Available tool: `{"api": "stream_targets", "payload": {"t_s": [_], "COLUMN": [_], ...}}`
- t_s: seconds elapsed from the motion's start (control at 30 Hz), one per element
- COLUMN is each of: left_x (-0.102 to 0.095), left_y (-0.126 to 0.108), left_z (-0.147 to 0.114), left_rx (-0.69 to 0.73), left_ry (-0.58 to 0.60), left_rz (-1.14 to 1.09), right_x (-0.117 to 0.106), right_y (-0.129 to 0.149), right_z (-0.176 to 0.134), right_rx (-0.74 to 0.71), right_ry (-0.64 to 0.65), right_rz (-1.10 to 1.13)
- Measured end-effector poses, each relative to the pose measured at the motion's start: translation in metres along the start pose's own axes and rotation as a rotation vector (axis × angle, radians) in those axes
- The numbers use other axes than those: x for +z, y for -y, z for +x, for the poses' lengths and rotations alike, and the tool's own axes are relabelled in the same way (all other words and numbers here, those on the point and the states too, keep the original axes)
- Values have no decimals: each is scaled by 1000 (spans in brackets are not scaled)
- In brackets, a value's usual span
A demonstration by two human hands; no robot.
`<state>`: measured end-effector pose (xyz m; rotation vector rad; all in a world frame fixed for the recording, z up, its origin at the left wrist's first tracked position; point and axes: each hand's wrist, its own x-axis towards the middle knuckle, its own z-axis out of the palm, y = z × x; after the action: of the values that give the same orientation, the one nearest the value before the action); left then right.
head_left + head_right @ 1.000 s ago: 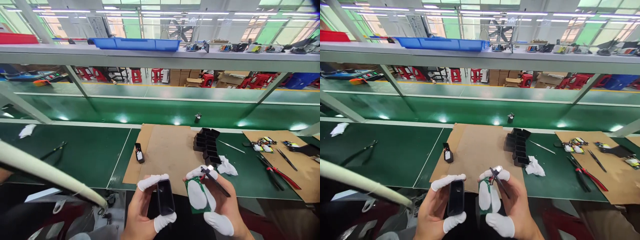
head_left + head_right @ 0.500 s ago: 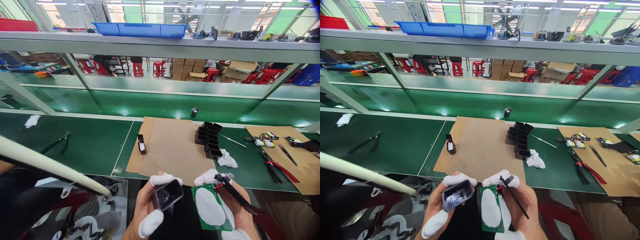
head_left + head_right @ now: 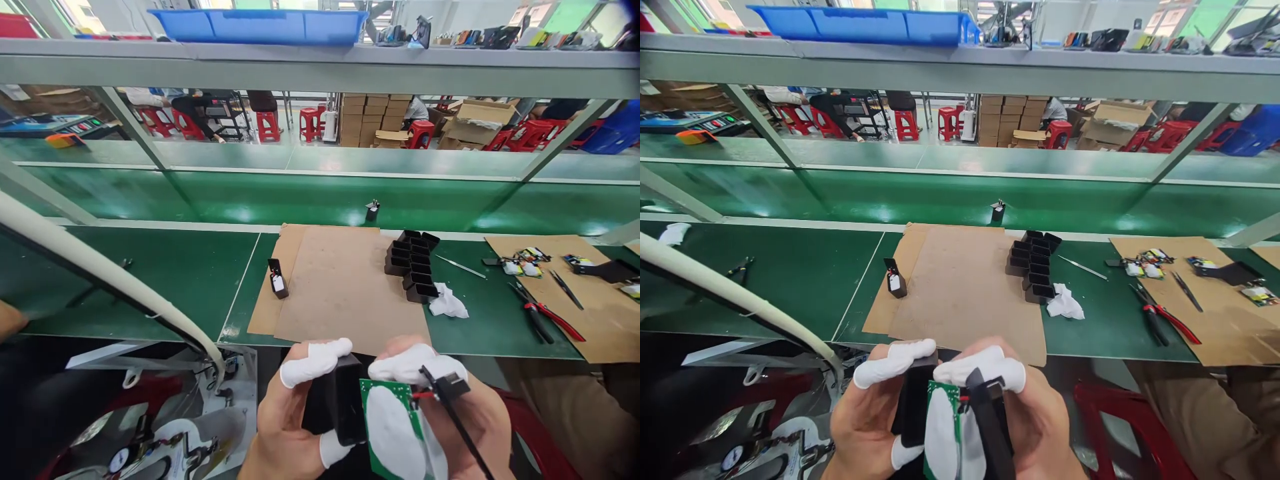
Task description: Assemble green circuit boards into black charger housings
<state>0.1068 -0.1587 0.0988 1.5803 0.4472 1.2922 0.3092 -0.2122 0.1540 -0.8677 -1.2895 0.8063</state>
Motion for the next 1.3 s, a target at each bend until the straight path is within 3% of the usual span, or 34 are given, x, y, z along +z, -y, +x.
{"api": "stream_targets", "payload": {"t_s": [0.1,0.43,1.3], "left_x": [0,0,0], "left_y": [0,-6,-6], "left_z": [2,7,14], "left_rx": [8,10,36], "left_ry": [9,48,77], "left_rz": [33,79,100], "right_x": [-1,-8,-9], "right_y": [2,5,-4], "right_z": [4,11,12], "right_rx": [-56,-128,-132], "right_ry": [30,76,144], "right_rz": [41,-113,-197]}}
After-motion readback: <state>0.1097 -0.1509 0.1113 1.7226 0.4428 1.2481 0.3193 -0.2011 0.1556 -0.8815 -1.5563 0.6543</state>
